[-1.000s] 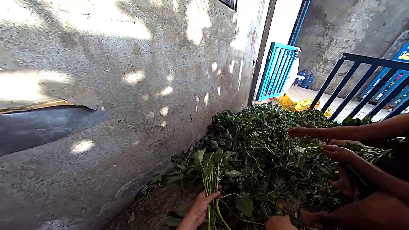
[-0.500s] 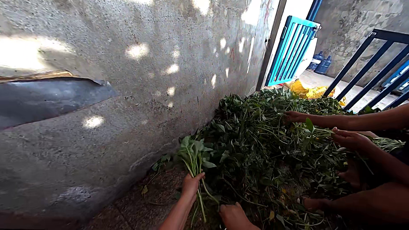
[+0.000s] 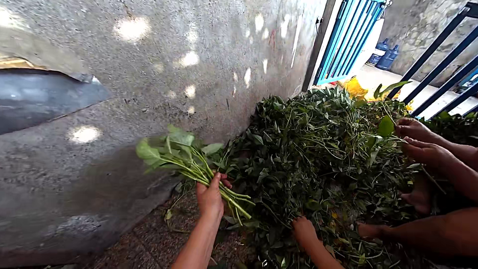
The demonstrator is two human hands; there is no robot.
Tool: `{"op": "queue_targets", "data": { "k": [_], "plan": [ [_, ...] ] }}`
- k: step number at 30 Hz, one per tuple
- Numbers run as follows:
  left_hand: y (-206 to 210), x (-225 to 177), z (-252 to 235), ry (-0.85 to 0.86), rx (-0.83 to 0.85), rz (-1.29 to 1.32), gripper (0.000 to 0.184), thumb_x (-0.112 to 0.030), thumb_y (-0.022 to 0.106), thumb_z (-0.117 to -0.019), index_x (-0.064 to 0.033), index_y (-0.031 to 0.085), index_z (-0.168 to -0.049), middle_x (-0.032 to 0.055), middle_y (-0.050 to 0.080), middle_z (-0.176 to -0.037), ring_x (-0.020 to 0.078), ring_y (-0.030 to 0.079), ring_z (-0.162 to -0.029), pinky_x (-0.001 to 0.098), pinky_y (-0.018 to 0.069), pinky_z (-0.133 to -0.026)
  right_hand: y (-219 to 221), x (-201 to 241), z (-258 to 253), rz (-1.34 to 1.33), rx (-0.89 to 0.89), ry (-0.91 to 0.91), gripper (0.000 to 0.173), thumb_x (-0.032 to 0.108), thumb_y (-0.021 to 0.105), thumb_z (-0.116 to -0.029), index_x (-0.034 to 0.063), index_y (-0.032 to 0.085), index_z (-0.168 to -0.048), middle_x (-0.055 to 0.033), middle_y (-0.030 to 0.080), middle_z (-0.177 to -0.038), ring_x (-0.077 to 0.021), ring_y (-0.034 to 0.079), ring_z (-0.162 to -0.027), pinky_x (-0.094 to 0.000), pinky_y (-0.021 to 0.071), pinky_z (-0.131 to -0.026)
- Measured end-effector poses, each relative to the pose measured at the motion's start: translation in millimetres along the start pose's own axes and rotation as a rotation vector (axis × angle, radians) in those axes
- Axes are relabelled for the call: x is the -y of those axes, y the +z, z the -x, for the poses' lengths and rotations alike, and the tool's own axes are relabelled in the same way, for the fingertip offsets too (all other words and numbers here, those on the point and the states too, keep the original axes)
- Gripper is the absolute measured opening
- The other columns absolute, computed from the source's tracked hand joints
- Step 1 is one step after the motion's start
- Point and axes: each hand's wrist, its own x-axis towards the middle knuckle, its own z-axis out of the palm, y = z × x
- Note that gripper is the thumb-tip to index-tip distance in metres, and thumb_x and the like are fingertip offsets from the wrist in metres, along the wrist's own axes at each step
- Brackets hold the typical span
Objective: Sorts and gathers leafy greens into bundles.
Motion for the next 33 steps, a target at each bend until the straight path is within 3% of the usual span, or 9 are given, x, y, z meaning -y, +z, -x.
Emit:
{"op": "queue_targets", "data": {
  "k": [3,6,8,12,16,19,23,29,33],
  "plan": [
    [-5,11,3,-0.136,-0.01,0.029,0.026,-0.007,0.051,-0.1066,-0.0022,0.049,-0.132,0.0092,0.066,-0.082,0.0186,0.067,-0.063,0.0338,0.0604,-0.06,-11,-7,7,-0.234,0.023,-0.123,0.036,0.026,0.061,-0.1007,0.0024,0.068,-0.126,-0.021,0.066,-0.13,-0.038,0.06,-0.127,-0.058,0.0441,-0.11],
    [-5,21,8,-0.499,-0.012,0.101,0.015,-0.01,0.055,-0.1036,-0.0003,0.06,-0.113,0.007,0.059,-0.074,0.0166,0.061,-0.059,0.0325,0.0582,-0.059,-54,-9,34,-0.666,0.134,-0.144,0.04,0.026,0.065,-0.1011,0.0001,0.063,-0.132,-0.021,0.066,-0.127,-0.0316,0.064,-0.118,-0.0507,0.049,-0.105],
    [0,17,12,-0.558,-0.001,0.103,0.01,-0.009,0.054,-0.1025,-0.0005,0.059,-0.105,0.0068,0.057,-0.073,0.0157,0.058,-0.057,0.0304,0.0563,-0.055,-72,-14,53,-0.938,0.155,-0.122,0.039,0.024,0.066,-0.1003,0.0012,0.061,-0.131,-0.0158,0.067,-0.121,-0.0247,0.067,-0.105,-0.0445,0.0551,-0.093],
    [7,-2,18,-0.35,0.011,0.03,0.009,-0.003,0.05,-0.1047,0.0,0.055,-0.111,0.0116,0.067,-0.084,0.0169,0.062,-0.056,0.0297,0.0557,-0.051,-87,-13,90,-1.433,0.122,-0.298,0.022,0.015,0.061,-0.0969,0.0052,0.058,-0.117,-0.0077,0.07,-0.1,-0.0174,0.069,-0.082,-0.0342,0.0596,-0.073],
    [11,-17,29,-0.152,-0.025,-0.028,0.012,-0.009,0.053,-0.1063,0.0012,0.056,-0.113,0.0082,0.066,-0.076,0.0136,0.059,-0.05,0.0276,0.0541,-0.046,-81,9,102,-1.666,0.038,-0.558,0.019,0.007,0.068,-0.0888,0.0141,0.059,-0.104,-0.0019,0.07,-0.097,-0.0145,0.067,-0.086,-0.0343,0.0571,-0.079],
    [10,-14,38,-0.08,-0.036,-0.05,0.015,-0.01,0.053,-0.1069,0.0029,0.055,-0.114,0.0078,0.065,-0.077,0.0126,0.059,-0.05,0.027,0.0541,-0.047,-75,32,94,-1.657,-0.229,-0.495,0.017,0.0,0.069,-0.0889,0.0097,0.059,-0.098,-0.0015,0.069,-0.095,-0.0095,0.065,-0.084,-0.0276,0.0556,-0.075],
    [12,2,60,-0.041,0.042,-0.19,0.017,-0.008,0.058,-0.1036,0.0033,0.056,-0.116,0.01,0.066,-0.085,0.0157,0.064,-0.058,0.0304,0.0567,-0.05,-76,45,85,-1.481,-0.513,-0.306,0.016,0.003,0.069,-0.0909,-0.0002,0.06,-0.103,-0.0065,0.067,-0.093,-0.0119,0.065,-0.084,-0.0294,0.057,-0.078],
    [26,36,101,-0.143,0.345,-0.482,0.028,-0.013,0.068,-0.0988,0.0021,0.059,-0.121,0.0115,0.071,-0.093,0.0187,0.071,-0.069,0.0349,0.0617,-0.062,-67,71,91,-1.054,-0.551,-0.295,0.022,0.012,0.067,-0.0949,-0.0043,0.067,-0.11,-0.0165,0.069,-0.106,-0.0231,0.068,-0.099,-0.0399,0.0553,-0.093],
    [20,48,95,-0.187,0.358,-0.483,0.034,-0.007,0.076,-0.0903,0.0026,0.059,-0.118,0.0126,0.068,-0.095,0.018,0.066,-0.072,0.0337,0.0578,-0.065,-55,85,94,-0.895,-0.572,-0.38,0.018,0.009,0.067,-0.0938,-0.0054,0.069,-0.104,-0.0189,0.068,-0.103,-0.0274,0.067,-0.1,-0.0422,0.0547,-0.093]
  ]
}}
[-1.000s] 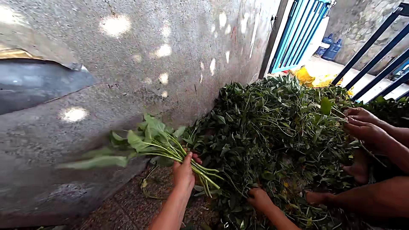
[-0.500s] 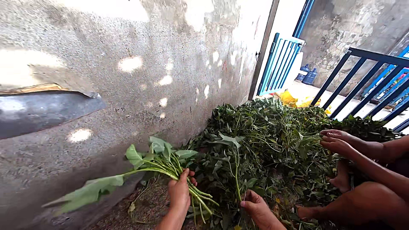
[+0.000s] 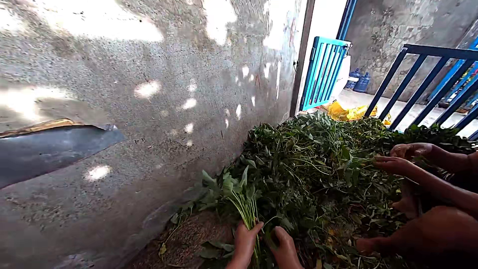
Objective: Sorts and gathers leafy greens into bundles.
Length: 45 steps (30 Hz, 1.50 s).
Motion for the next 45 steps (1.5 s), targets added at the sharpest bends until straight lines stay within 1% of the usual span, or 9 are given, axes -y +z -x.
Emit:
{"op": "queue_targets", "data": {
  "k": [17,20,24,28,31,33,37,41,45],
  "plan": [
    [-22,0,-28,-0.118,-0.043,0.272,0.035,0.003,0.069,-0.0937,0.006,0.054,-0.125,0.0145,0.069,-0.093,0.0183,0.066,-0.067,0.0299,0.0576,-0.059,-12,-18,3,-0.958,0.241,0.473,0.008,0.008,0.05,-0.1067,0.0052,0.052,-0.113,-0.0111,0.071,-0.098,-0.0182,0.069,-0.078,-0.0319,0.0584,-0.069],
    [-19,4,-28,-0.112,-0.042,0.276,0.033,0.002,0.068,-0.0941,0.0062,0.055,-0.124,0.0145,0.07,-0.09,0.0184,0.067,-0.066,0.0296,0.0572,-0.059,-13,-18,0,-0.812,0.238,0.387,0.011,0.015,0.048,-0.1074,0.0073,0.054,-0.115,-0.0005,0.059,-0.08,-0.0068,0.053,-0.06,-0.0217,0.0445,-0.053],
    [-30,10,-44,-0.125,-0.177,0.306,0.029,0.004,0.066,-0.0951,0.0067,0.054,-0.122,0.0148,0.069,-0.09,0.0175,0.065,-0.065,0.0291,0.0562,-0.057,-18,-10,-1,-0.344,0.21,0.167,0.023,0.021,0.052,-0.1042,0.0041,0.059,-0.118,0.0009,0.054,-0.077,-0.0072,0.05,-0.062,-0.0262,0.0451,-0.059],
    [-46,16,-52,-0.122,-0.165,0.19,0.034,0.004,0.068,-0.0932,0.0072,0.054,-0.124,0.0139,0.068,-0.089,0.0175,0.066,-0.066,0.0296,0.0573,-0.059,-59,22,-4,0.572,0.693,0.364,0.033,0.022,0.053,-0.1049,-0.0026,0.064,-0.124,-0.0255,0.067,-0.121,-0.04,0.064,-0.118,-0.0604,0.0475,-0.102],
    [-32,15,-40,-0.113,-0.03,0.029,0.039,0.002,0.071,-0.0914,0.0047,0.054,-0.126,0.0123,0.068,-0.092,0.0173,0.068,-0.07,0.0307,0.0584,-0.061,-70,34,-7,0.962,0.968,0.552,0.043,0.028,0.067,-0.0967,-0.0021,0.066,-0.128,-0.0299,0.058,-0.138,-0.0509,0.056,-0.128,-0.0751,0.0428,-0.099],
    [-21,12,-33,-0.1,0.07,-0.07,0.044,-0.002,0.074,-0.0899,0.003,0.055,-0.129,0.0121,0.068,-0.097,0.0181,0.069,-0.073,0.0323,0.0599,-0.064,-70,38,-14,0.914,0.794,0.443,0.05,0.024,0.071,-0.0936,-0.0004,0.062,-0.136,-0.0308,0.049,-0.148,-0.0547,0.051,-0.129,-0.0777,0.0403,-0.1],
    [-4,0,-17,-0.024,0.184,-0.116,0.044,-0.007,0.076,-0.0874,0.0008,0.058,-0.127,0.0103,0.067,-0.101,0.0168,0.068,-0.079,0.0327,0.0602,-0.07,-52,33,-37,0.564,0.418,0.037,0.045,0.022,0.059,-0.1033,0.0067,0.054,-0.145,-0.0161,0.054,-0.147,-0.0322,0.065,-0.12,-0.0492,0.0533,-0.102],
    [-1,-3,-13,0.021,0.131,-0.007,0.042,-0.005,0.075,-0.0882,0.0026,0.057,-0.125,0.0104,0.068,-0.096,0.0178,0.069,-0.077,0.0322,0.0603,-0.067,-31,11,-31,0.417,0.25,-0.134,0.031,0.021,0.053,-0.1054,-0.0012,0.07,-0.118,-0.0184,0.071,-0.111,-0.0294,0.07,-0.105,-0.0425,0.055,-0.098],
    [-22,3,-33,0.022,-0.08,0.028,0.043,-0.003,0.074,-0.0901,0.0041,0.055,-0.128,0.0142,0.069,-0.099,0.0199,0.069,-0.075,0.0339,0.0601,-0.065,-8,10,-13,0.436,0.45,0.049,0.031,0.019,0.049,-0.1071,-0.0023,0.068,-0.118,-0.0208,0.07,-0.114,-0.0337,0.068,-0.111,-0.0493,0.0525,-0.101]
  ]
}}
